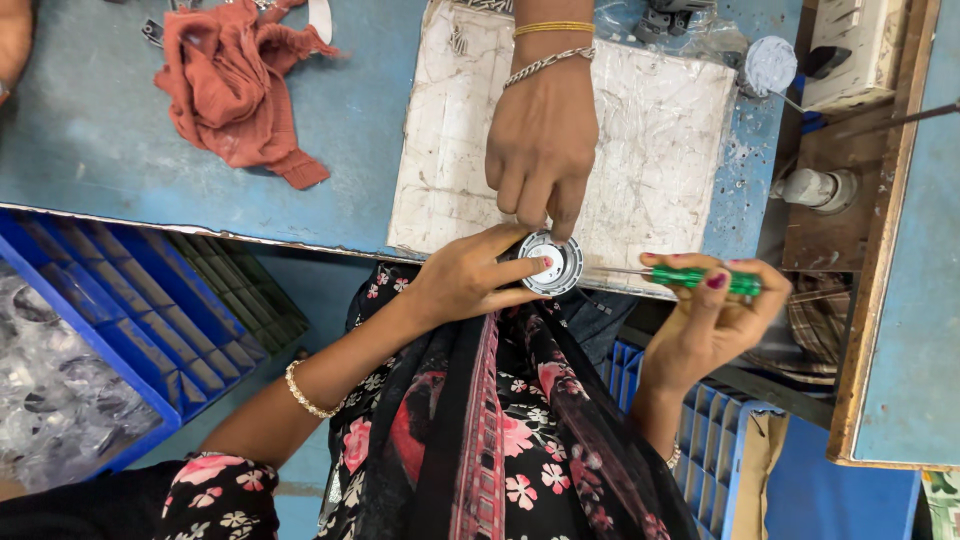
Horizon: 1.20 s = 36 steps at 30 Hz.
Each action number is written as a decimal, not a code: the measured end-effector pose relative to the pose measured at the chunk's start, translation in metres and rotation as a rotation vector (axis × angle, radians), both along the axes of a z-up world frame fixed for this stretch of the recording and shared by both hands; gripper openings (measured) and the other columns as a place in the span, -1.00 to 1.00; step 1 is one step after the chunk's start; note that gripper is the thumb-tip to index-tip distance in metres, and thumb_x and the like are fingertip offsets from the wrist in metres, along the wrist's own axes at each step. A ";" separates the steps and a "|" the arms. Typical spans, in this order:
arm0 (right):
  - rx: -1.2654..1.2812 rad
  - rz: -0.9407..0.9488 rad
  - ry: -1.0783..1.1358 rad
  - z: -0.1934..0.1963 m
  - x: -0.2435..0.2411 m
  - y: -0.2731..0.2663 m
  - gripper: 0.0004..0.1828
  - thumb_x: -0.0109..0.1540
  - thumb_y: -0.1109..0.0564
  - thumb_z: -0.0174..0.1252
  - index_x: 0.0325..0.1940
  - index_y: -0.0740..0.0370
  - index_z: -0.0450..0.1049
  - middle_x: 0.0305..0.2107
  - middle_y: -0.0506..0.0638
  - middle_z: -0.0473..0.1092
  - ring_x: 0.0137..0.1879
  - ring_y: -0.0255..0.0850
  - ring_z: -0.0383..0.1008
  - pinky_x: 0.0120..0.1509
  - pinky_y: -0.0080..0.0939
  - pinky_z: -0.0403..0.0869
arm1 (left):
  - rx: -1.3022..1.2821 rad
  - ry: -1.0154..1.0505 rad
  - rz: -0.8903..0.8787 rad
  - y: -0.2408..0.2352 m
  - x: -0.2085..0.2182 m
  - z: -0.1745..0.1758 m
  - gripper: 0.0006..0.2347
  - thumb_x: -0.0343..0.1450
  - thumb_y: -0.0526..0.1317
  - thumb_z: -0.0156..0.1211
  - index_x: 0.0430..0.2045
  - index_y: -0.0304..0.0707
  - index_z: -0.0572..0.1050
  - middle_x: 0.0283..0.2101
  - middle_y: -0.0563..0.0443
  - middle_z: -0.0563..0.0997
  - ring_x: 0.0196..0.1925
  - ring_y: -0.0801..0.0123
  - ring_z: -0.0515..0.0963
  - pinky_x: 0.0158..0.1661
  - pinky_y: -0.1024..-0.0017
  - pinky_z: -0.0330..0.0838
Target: The person assembles small cylindrical electronic components on a workbench. They use a green-handled screwdriver and a green power drill to secure parts, insert white circular discs, and tighten screws. The person handles multiple units one at a time, placing finished pieces aside.
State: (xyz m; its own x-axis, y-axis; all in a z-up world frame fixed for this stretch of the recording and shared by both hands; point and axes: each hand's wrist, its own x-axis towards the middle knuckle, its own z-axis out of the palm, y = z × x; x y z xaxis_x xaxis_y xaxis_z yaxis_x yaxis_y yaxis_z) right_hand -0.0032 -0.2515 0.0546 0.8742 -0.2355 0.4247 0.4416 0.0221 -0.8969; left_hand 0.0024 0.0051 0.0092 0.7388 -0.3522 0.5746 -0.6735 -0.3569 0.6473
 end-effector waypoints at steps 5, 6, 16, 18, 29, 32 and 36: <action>0.115 -0.119 -0.080 -0.025 0.015 -0.029 -0.74 0.54 0.08 0.08 0.14 0.19 0.15 -0.23 0.24 0.51 -0.13 -0.01 0.62 -0.06 0.02 0.67 | -0.022 0.062 0.055 -0.003 -0.001 0.002 -0.65 0.33 -0.10 0.50 -0.08 -0.24 0.59 0.03 -0.26 0.56 0.02 -0.01 0.62 0.00 0.27 0.54; 0.170 -0.119 -0.059 -0.030 0.019 -0.033 -0.73 0.54 0.07 0.08 0.15 0.20 0.15 -0.22 0.23 0.50 -0.13 0.00 0.61 -0.04 0.01 0.65 | -0.035 0.099 0.081 -0.004 0.000 0.002 -0.65 0.34 -0.11 0.49 -0.08 -0.25 0.59 0.05 -0.28 0.55 0.04 -0.02 0.61 0.02 0.26 0.54; 0.157 -0.177 -0.020 -0.065 0.035 -0.034 -0.66 0.53 -0.03 0.06 0.15 0.20 0.12 -0.18 0.24 0.47 -0.15 0.03 0.60 -0.05 0.00 0.65 | -0.382 0.004 0.286 -0.010 0.007 -0.003 -0.31 0.35 -0.37 0.52 0.29 -0.20 0.11 0.40 -0.39 0.28 0.50 -0.14 0.29 0.48 0.04 0.20; 0.144 -0.183 -0.022 -0.064 0.034 -0.032 -0.64 0.53 -0.05 0.06 0.16 0.20 0.11 -0.19 0.25 0.46 -0.17 0.03 0.60 -0.08 -0.02 0.64 | -0.472 -0.006 0.300 -0.011 0.005 -0.007 -0.30 0.37 -0.42 0.46 0.29 -0.17 0.04 0.41 -0.43 0.23 0.53 -0.15 0.24 0.49 0.02 0.14; 0.149 -0.186 -0.001 -0.062 0.033 -0.029 -0.63 0.52 -0.06 0.07 0.18 0.18 0.11 -0.18 0.25 0.46 -0.17 0.01 0.59 -0.06 -0.02 0.64 | -0.392 -0.033 0.346 -0.013 0.002 -0.013 -0.39 0.38 -0.42 0.37 0.22 -0.19 0.07 0.34 -0.43 0.29 0.41 -0.16 0.31 0.38 0.00 0.23; 0.136 -0.171 -0.015 -0.061 0.033 -0.028 -0.67 0.58 0.01 0.06 0.22 0.20 0.11 -0.17 0.25 0.44 -0.07 0.00 0.56 0.08 0.06 0.67 | -0.323 -0.062 0.355 -0.013 0.003 -0.012 -0.41 0.37 -0.42 0.39 0.19 -0.21 0.09 0.29 -0.41 0.33 0.37 -0.19 0.33 0.38 -0.04 0.22; 0.115 -0.194 0.021 -0.059 0.034 -0.026 -0.72 0.56 0.03 0.00 0.19 0.20 0.12 -0.17 0.25 0.46 -0.16 0.04 0.58 -0.02 -0.02 0.64 | -0.299 -0.067 0.350 -0.015 0.004 -0.010 -0.47 0.38 -0.42 0.36 0.15 -0.26 0.15 0.25 -0.36 0.35 0.35 -0.16 0.35 0.37 0.01 0.25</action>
State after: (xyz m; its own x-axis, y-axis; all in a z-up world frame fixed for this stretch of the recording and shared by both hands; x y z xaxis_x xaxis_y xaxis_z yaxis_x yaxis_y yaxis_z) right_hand 0.0303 -0.2779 -0.0044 0.8159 -0.4462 0.3678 0.4290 0.0407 -0.9024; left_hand 0.0060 -0.0104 -0.0008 0.7413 0.1005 0.6636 -0.5897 -0.3746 0.7155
